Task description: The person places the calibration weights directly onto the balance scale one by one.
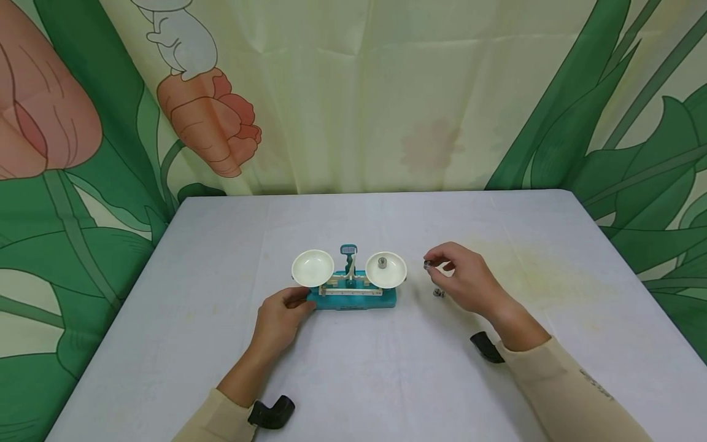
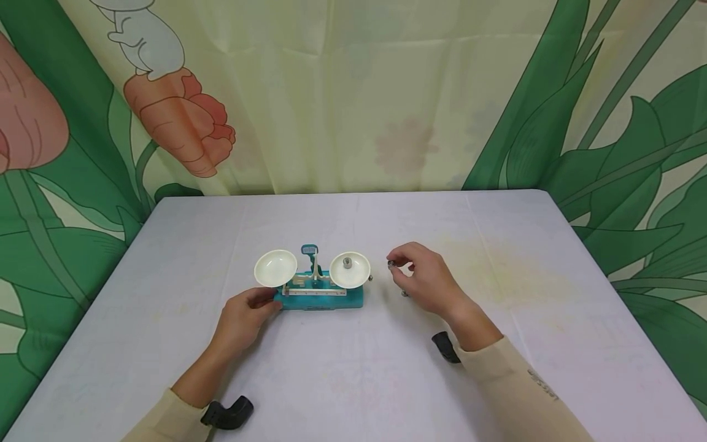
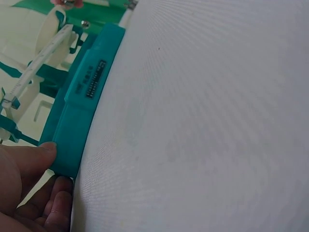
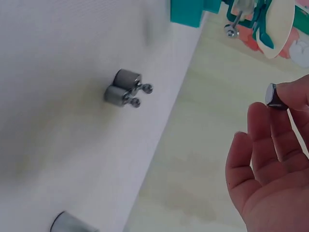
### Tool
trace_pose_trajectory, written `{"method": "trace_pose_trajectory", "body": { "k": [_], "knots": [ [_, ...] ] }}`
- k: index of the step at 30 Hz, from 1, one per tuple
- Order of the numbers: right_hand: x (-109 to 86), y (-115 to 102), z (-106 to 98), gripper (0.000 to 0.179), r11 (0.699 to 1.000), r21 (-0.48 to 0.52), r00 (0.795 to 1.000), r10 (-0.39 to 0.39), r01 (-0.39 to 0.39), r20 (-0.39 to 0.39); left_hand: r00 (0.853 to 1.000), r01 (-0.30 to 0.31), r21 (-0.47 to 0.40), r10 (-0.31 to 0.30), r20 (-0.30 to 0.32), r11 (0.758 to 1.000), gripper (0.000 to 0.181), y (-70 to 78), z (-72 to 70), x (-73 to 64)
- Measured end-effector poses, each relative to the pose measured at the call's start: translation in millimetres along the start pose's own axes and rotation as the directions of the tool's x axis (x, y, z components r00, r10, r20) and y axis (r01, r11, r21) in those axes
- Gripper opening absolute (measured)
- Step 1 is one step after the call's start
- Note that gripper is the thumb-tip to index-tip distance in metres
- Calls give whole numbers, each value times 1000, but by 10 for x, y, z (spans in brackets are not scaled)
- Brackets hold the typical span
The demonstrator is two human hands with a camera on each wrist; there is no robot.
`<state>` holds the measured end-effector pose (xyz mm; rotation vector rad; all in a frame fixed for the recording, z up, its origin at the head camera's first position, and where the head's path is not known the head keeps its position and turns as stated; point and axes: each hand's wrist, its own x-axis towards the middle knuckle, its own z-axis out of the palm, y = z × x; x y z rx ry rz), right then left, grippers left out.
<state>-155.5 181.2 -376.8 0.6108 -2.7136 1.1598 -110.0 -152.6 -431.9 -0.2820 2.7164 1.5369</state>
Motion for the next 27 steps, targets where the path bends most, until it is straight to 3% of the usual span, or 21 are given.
{"method": "trace_pose_trajectory", "body": {
  "k": [11, 27],
  "knots": [
    [152, -146, 108, 15, 999, -11, 999, -40, 40, 13, 1000, -2, 8, 2, -2, 1000, 37, 9, -1, 7],
    [284, -281, 275, 17, 999, -48, 997, -11, 15, 77, 1000, 9, 8, -9, -3, 1000, 37, 7, 0, -1]
  ]
}}
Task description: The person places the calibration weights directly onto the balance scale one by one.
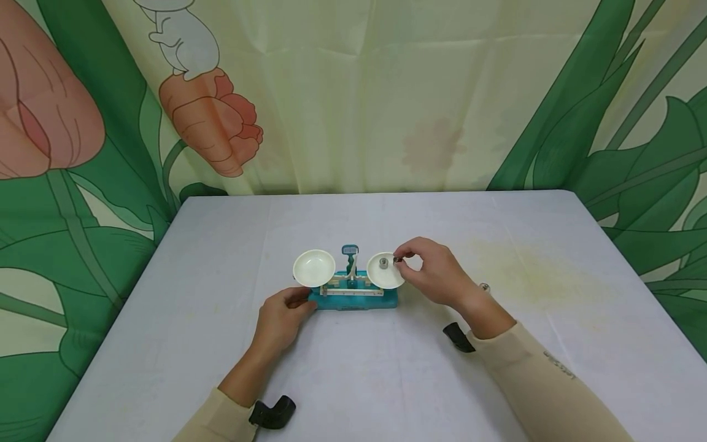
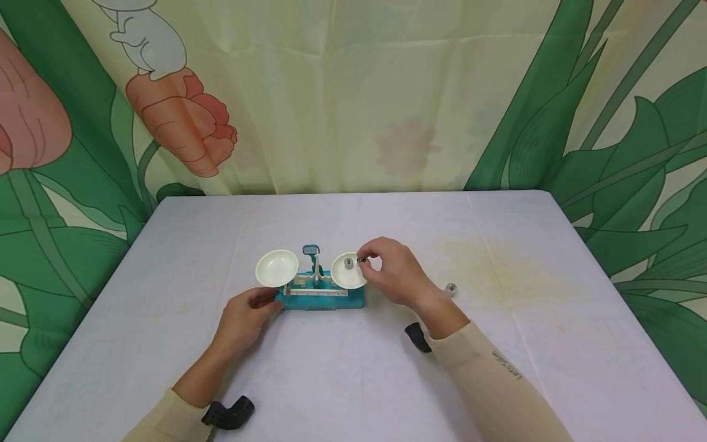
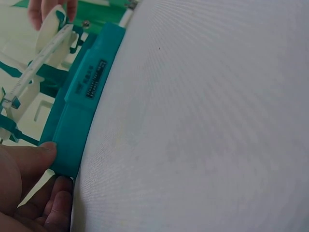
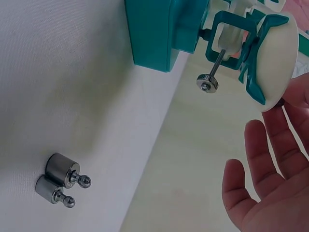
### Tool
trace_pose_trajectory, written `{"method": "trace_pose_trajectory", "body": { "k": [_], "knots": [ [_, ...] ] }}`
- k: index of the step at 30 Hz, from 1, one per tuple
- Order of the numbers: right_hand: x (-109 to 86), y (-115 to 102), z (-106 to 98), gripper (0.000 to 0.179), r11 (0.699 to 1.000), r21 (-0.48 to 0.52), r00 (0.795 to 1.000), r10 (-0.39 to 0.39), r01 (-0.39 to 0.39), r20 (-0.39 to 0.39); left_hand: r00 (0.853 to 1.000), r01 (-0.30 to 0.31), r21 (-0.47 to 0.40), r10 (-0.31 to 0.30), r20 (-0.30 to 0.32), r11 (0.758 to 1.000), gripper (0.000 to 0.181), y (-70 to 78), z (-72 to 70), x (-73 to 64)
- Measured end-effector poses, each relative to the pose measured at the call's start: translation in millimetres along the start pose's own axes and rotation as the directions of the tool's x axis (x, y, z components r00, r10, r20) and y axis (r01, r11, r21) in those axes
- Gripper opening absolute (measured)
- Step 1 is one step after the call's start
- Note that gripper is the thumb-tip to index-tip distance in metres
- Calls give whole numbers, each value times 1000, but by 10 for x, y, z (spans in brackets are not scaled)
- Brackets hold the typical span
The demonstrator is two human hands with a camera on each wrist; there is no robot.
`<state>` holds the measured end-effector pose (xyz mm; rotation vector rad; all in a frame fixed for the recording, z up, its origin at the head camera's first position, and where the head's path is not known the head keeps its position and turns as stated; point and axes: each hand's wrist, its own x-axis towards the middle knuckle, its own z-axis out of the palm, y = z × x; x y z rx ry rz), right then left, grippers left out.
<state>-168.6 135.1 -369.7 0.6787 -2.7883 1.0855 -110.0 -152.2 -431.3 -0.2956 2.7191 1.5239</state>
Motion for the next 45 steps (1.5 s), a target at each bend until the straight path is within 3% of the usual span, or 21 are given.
{"method": "trace_pose_trajectory", "body": {
  "k": [8, 19, 45],
  "knots": [
    [24, -19, 39, 18, 999, -40, 1000, -2, 3, 25, 1000, 3, 13, -3, 0, 1000, 37, 4, 9, -4],
    [28, -14, 62, 16, 999, -47, 999, -24, 25, 23, 999, -38, -3, 38, -7, 999, 37, -28, 5, -2],
    [49, -61, 77, 15, 998, -67, 1000, -15, 16, 8, 1000, -12, -4, 12, -13, 1000, 38, 4, 14, -19]
  ]
}}
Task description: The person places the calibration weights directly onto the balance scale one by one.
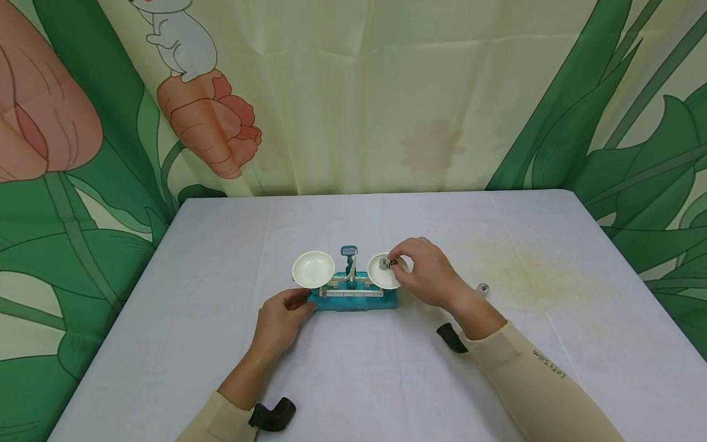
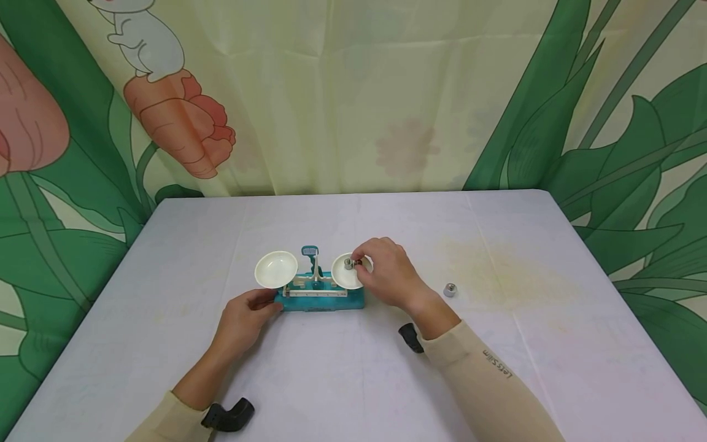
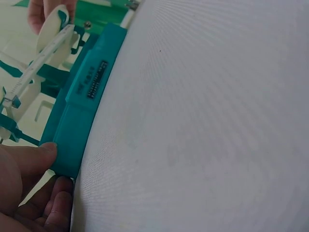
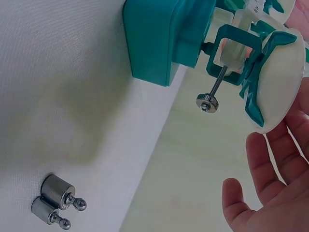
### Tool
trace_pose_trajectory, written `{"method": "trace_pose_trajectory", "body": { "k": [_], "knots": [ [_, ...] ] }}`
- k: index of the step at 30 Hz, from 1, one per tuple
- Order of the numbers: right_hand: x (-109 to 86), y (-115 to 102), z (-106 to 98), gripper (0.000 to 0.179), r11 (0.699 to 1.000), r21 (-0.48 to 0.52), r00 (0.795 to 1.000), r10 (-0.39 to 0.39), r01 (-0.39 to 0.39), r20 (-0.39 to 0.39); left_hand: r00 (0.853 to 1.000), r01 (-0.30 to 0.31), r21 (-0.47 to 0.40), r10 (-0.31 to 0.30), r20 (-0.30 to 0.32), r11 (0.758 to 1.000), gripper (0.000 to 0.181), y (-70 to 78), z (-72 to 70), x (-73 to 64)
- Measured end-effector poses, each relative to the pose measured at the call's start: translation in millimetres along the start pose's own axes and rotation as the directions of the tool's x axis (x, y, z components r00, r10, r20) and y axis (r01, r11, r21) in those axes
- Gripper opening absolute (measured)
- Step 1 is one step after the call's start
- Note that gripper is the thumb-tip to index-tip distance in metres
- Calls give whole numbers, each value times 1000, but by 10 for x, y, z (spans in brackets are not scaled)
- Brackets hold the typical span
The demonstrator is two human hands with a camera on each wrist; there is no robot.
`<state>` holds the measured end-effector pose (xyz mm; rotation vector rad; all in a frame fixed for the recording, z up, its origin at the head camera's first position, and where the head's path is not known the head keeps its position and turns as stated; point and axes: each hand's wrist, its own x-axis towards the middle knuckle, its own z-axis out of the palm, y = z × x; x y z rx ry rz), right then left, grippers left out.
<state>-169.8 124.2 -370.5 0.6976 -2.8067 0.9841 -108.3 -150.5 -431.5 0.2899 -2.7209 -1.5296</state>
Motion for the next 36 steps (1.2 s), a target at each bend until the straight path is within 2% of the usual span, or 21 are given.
{"method": "trace_pose_trajectory", "body": {
  "k": [8, 17, 26, 36],
  "knots": [
    [-2, -11, -1, 16, 1000, 13, 1000, 14, -14, -9, 1000, -6, -6, 6, 3, 1000, 37, -5, -3, 0],
    [-114, 131, -117, 22, 999, 52, 997, 1, 3, -77, 1000, -14, -3, 14, 7, 1000, 37, -20, -4, 10],
    [-344, 386, -324, 25, 994, 71, 994, 84, -79, -68, 1000, -14, -6, 14, 4, 1000, 37, -20, -8, 14],
    [-538, 610, -342, 25, 986, 62, 988, 154, -153, -13, 1000, -11, -5, 11, 4, 1000, 37, -25, -1, 17]
  ]
}}
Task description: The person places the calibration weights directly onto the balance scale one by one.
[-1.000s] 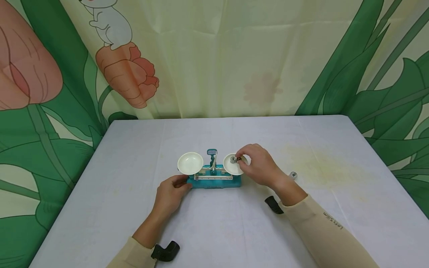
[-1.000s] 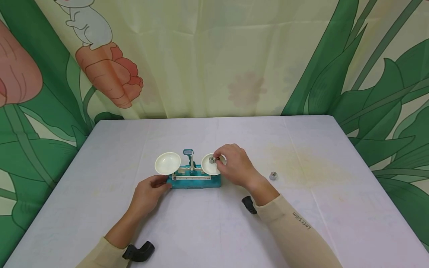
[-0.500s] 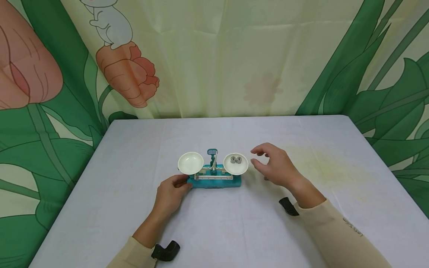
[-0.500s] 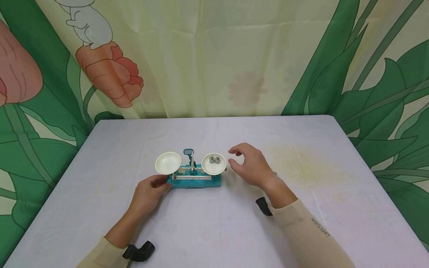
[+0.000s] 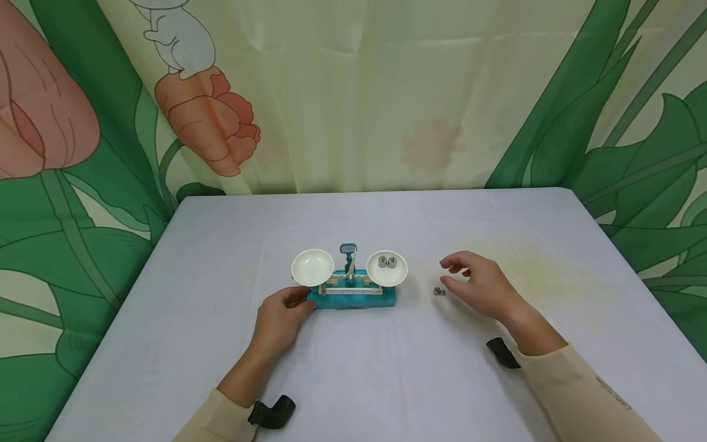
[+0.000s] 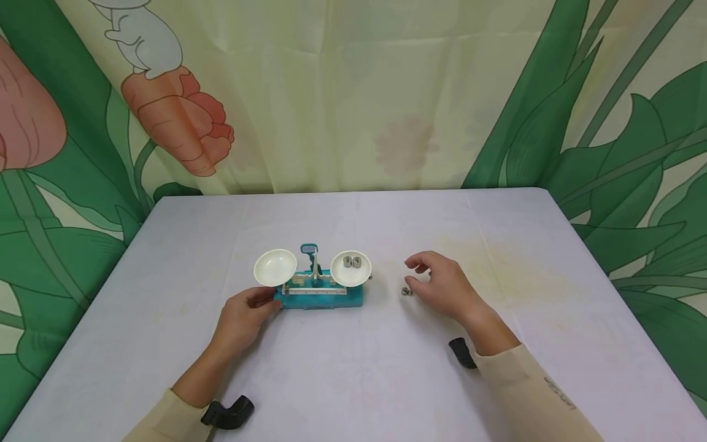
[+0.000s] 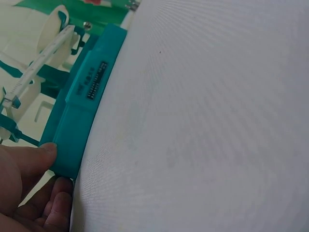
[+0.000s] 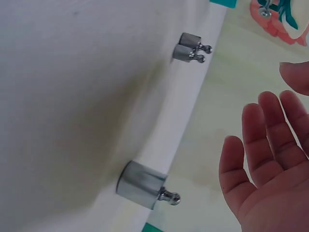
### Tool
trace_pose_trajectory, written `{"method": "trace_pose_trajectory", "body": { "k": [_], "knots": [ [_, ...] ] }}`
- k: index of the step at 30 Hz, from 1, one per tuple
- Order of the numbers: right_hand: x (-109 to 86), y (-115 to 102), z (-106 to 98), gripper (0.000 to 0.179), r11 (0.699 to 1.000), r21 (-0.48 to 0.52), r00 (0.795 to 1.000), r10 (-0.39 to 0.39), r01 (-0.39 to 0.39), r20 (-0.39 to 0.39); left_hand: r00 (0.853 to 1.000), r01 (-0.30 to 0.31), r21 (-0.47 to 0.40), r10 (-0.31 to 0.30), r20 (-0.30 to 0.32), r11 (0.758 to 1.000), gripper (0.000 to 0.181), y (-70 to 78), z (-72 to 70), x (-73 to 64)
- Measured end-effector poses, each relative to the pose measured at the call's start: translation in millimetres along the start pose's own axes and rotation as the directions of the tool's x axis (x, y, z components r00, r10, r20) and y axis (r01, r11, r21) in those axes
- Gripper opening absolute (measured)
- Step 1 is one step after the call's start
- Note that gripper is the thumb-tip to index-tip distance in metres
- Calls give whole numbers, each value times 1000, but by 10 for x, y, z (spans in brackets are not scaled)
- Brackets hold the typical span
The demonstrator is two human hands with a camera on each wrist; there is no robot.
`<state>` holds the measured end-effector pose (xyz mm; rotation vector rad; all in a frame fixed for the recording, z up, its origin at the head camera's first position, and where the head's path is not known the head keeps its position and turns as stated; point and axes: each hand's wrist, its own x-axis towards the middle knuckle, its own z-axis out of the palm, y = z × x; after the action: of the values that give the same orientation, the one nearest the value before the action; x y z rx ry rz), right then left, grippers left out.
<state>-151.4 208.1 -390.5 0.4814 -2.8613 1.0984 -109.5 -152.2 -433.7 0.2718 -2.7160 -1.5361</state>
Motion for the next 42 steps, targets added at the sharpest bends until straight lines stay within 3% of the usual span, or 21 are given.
{"method": "trace_pose_trajectory", "body": {
  "k": [9, 23, 42],
  "knots": [
    [-52, 100, 34, 22, 998, -48, 994, 37, -33, 101, 1000, 8, 0, -8, 3, 1000, 37, 2, -2, 3],
    [-24, 133, 99, 17, 994, -109, 984, 43, -24, 174, 1000, 17, 20, -17, -3, 1000, 38, 5, -2, -3],
    [32, 122, 174, 13, 987, -159, 982, 20, 10, 187, 1000, 12, 9, -12, 7, 1000, 37, -8, -7, 4]
  ]
}}
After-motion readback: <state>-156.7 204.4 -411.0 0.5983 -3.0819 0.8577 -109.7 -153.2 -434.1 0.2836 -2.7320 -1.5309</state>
